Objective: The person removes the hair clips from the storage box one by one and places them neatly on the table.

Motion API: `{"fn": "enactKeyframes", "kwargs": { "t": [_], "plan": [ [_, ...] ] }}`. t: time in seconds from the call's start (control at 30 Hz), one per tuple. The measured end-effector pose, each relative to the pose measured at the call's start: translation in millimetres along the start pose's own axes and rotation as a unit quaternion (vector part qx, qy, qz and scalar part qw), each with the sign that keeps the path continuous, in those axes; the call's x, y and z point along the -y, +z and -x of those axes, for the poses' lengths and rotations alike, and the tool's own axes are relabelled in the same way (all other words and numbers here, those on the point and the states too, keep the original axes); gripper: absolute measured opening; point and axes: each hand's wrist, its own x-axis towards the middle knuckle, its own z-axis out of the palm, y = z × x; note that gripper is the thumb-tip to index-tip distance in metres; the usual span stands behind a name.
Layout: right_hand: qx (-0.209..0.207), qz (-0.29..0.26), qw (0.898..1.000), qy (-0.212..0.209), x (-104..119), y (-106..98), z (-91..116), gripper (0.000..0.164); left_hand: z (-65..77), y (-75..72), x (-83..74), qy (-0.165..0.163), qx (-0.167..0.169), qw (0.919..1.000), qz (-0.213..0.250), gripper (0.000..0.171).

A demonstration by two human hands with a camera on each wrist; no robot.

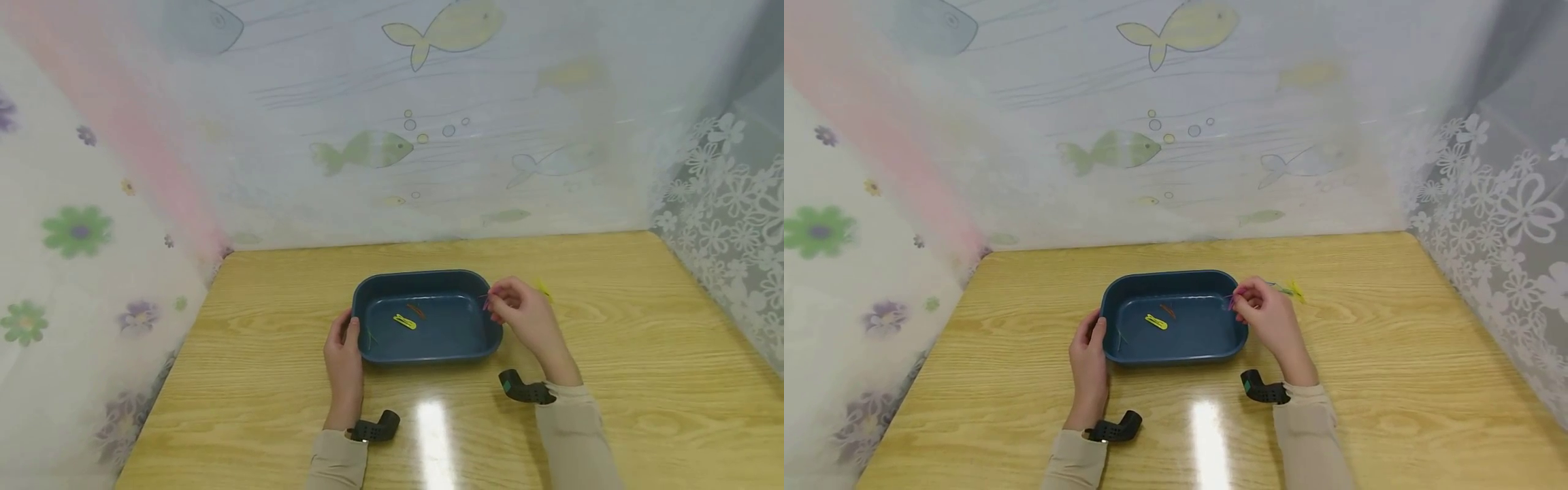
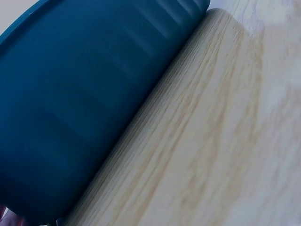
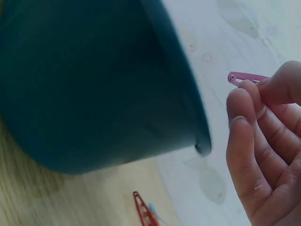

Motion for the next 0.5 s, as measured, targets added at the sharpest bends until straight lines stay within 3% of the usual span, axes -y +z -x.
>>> {"fn": "enactKeyframes", "kwargs": {
  "t": [0.13,0.27,0.5],
  "plan": [
    [-0.015,-0.077,0.997,0.021,-11,-1,-2,0.015,1.4,-2.0,-1.3,0.008,-0.001,1.0,-0.006,0.033],
    [-0.053,-0.164,0.984,0.037,-30,-3,-6,0.018,-1.5,-2.8,2.7,0.009,0.003,0.9999,-0.01,0.034],
    [-0.068,-0.181,0.981,0.027,-48,-10,-8,0.017,-10.9,-1.5,22.4,0.0,-0.001,1.0,0.001,0.033]
  ]
}}
